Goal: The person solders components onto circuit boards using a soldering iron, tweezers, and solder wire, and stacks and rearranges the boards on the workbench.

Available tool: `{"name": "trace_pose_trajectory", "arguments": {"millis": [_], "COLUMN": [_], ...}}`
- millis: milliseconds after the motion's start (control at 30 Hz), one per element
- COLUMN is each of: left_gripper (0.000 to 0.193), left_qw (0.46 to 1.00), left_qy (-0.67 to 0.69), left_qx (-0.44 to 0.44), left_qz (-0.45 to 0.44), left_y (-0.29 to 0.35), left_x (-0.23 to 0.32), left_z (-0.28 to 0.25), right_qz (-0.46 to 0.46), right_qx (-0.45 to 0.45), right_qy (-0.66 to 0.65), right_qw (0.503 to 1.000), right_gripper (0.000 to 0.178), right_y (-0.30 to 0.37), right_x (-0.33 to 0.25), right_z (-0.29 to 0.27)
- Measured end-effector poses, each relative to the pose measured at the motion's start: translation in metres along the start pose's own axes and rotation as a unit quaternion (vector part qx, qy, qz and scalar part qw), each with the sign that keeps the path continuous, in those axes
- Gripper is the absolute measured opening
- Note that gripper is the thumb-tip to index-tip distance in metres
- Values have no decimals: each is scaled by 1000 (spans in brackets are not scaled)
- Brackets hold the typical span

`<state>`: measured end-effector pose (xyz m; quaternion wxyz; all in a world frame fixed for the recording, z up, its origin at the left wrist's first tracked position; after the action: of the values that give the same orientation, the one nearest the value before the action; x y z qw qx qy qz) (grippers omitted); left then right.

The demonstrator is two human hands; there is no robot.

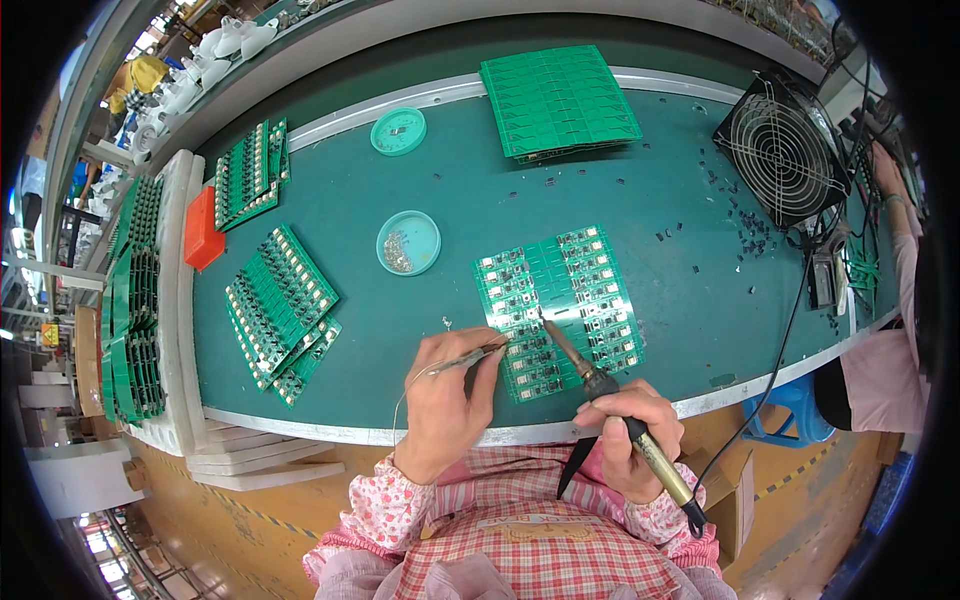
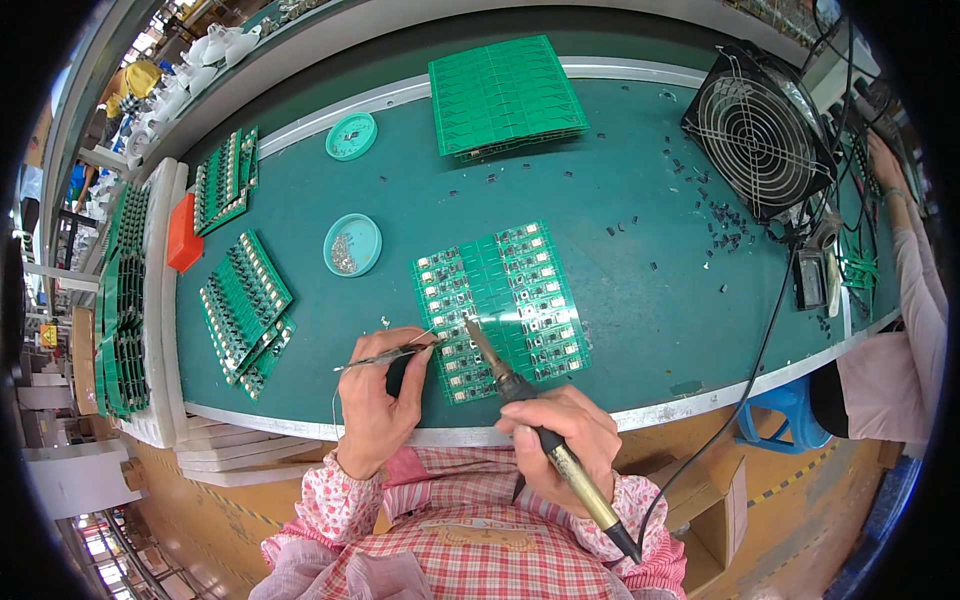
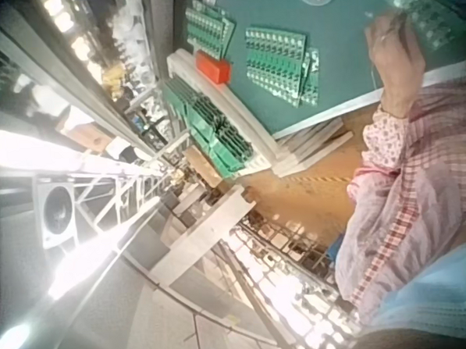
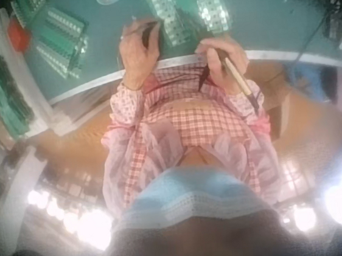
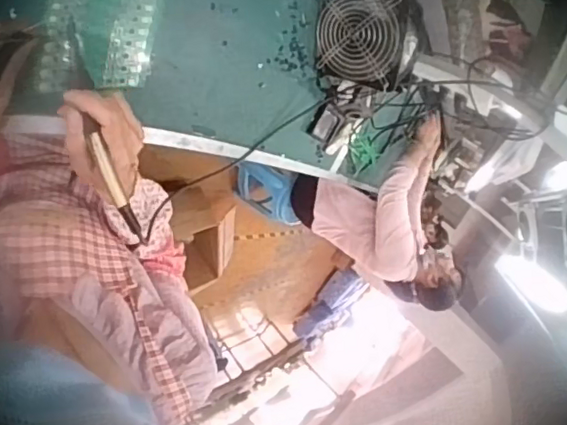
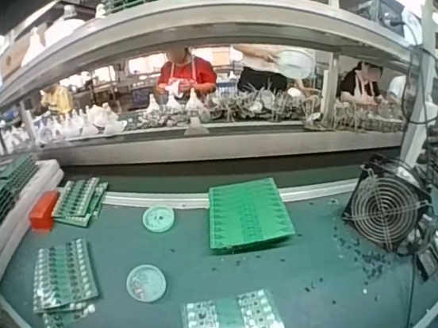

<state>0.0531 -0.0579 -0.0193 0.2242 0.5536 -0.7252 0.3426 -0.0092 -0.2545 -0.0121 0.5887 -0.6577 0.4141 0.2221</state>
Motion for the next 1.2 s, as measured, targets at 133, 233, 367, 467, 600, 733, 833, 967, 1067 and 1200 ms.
{"name": "trace_pose_trajectory", "arguments": {"millis": [133,233,367,467,600,733,833,967,1067,1200], "left_gripper": [16,17,17,17,17,16,16,15,15,16], "left_qw": [1000,1000,1000,1000,1000,1000,1000,1000,1000,1000], "left_qy": [2,1,-1,2,7,10,10,11,10,8], "left_qx": [2,6,1,3,4,7,9,10,9,10], "left_qz": [3,9,6,6,11,10,18,15,16,17], "left_y": [0,0,0,0,-1,-1,0,0,0,0], "left_x": [1,1,1,0,1,2,1,1,0,0], "left_z": [0,-1,0,0,-1,0,0,0,0,0], "right_qz": [-19,-33,-41,-39,-32,-26,-35,-34,7,52], "right_qx": [-14,-24,-18,-22,-25,-24,-27,-20,-6,-6], "right_qy": [-45,-55,-61,-60,-61,-64,-66,-62,-52,-14], "right_qw": [999,998,997,997,997,997,997,997,999,999], "right_gripper": [14,14,15,15,17,17,17,15,11,7], "right_y": [0,1,1,0,0,0,-1,-2,0,4], "right_x": [-2,0,-1,-1,-1,0,0,-1,2,6], "right_z": [1,3,5,5,5,5,6,7,7,8]}}
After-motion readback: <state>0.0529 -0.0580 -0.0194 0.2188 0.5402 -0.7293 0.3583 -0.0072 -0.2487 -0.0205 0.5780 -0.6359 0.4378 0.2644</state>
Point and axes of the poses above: each hand's wrist, its own y-axis away from the middle knuckle, its own z-axis out of the palm, x = y × z, the point moved 3 cm from there along -y, towards the middle knuckle, and after that the axes turned 7 degrees about -z, right-handed, at the moved point
